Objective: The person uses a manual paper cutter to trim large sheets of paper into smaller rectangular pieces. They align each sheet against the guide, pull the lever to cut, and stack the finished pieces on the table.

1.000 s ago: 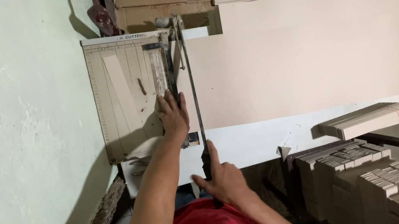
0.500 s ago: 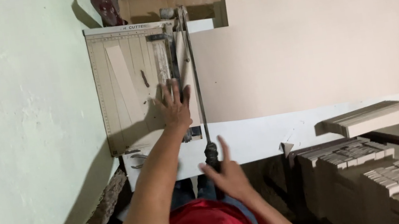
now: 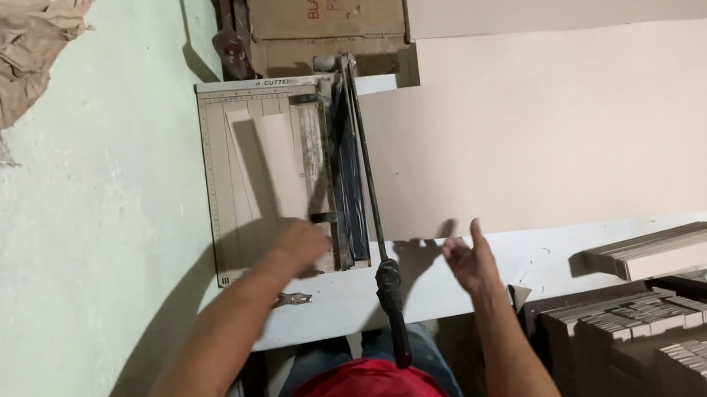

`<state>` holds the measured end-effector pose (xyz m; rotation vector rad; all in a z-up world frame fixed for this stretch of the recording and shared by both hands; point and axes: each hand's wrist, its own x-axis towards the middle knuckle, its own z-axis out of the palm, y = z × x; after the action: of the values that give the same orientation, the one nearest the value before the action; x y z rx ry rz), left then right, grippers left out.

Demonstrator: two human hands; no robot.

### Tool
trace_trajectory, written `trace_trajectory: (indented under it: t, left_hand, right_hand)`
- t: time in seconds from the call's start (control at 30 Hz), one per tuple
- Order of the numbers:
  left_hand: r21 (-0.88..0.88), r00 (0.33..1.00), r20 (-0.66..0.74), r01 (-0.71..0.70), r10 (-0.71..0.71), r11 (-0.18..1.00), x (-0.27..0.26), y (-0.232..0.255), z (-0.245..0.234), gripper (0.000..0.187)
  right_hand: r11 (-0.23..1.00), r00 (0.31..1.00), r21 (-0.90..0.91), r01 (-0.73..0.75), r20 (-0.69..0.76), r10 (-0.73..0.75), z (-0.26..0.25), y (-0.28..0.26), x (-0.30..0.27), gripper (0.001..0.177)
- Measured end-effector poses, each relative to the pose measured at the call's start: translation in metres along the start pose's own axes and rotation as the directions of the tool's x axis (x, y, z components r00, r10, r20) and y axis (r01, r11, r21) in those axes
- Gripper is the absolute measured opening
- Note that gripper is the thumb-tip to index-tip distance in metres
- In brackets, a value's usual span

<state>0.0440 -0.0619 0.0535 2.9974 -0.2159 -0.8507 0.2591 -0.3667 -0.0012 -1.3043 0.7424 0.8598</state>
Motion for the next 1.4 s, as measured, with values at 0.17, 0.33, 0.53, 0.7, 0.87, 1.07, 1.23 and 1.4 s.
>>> trace_trajectory:
  t: [0.17,0.33,0.53,0.7,0.87,1.07,1.23,1.4]
  left_hand:
    - [-0.43,0.932,0.18,0.363,-0.316,0.827,-0.051,-0.062,0.005,0.025]
    - [-0.507,0.915,0.109,0.388,-0.389,0.77,-0.004,-0.039,0.005,0.041]
    - [-0.576,0.893,0.123,0.42,-0.433,0.701,0.056,-0.007,-0.018,0.102]
    - [-0.491,0.837,0.277,0.545,-0.472,0.679,0.071,0.008,-0.041,0.109]
    - [-0.398,0.8,0.3,0.6,-0.52,0.694,0.077,0.016,-0.037,0.105]
    - [-0.383,0.788,0.341,0.615,-0.513,0.689,0.092,0.01,-0.033,0.106]
    - [-0.517,0.801,0.306,0.594,-0.515,0.616,0.101,0.013,-0.013,0.115]
    - [-0.529,0.811,0.287,0.578,-0.51,0.622,0.099,0.012,-0.008,0.119]
  right_hand:
    - [0.996,0.998,0.056,0.066,0.011,-0.067,-0.018,-0.007,-0.022,0.034]
    - [0.97,1.0,-0.244,0.016,0.015,-0.013,0.006,0.019,-0.028,0.024]
    - [0.942,1.0,-0.334,0.025,0.01,-0.023,0.031,0.02,-0.021,0.032]
    - [0.816,0.999,-0.577,-0.028,-0.036,0.009,0.043,0.008,-0.024,0.062]
    - [0.15,0.933,-0.928,0.342,0.355,0.066,0.134,-0.038,-0.196,0.06]
    - [-0.242,0.948,-0.917,0.318,0.313,0.059,0.118,0.05,-0.203,0.089]
    - [-0.26,0.921,-0.888,0.38,0.39,0.012,0.082,0.112,-0.139,0.077]
    - [-0.344,0.857,-0.849,0.4,0.48,-0.188,0.043,0.157,-0.094,0.085]
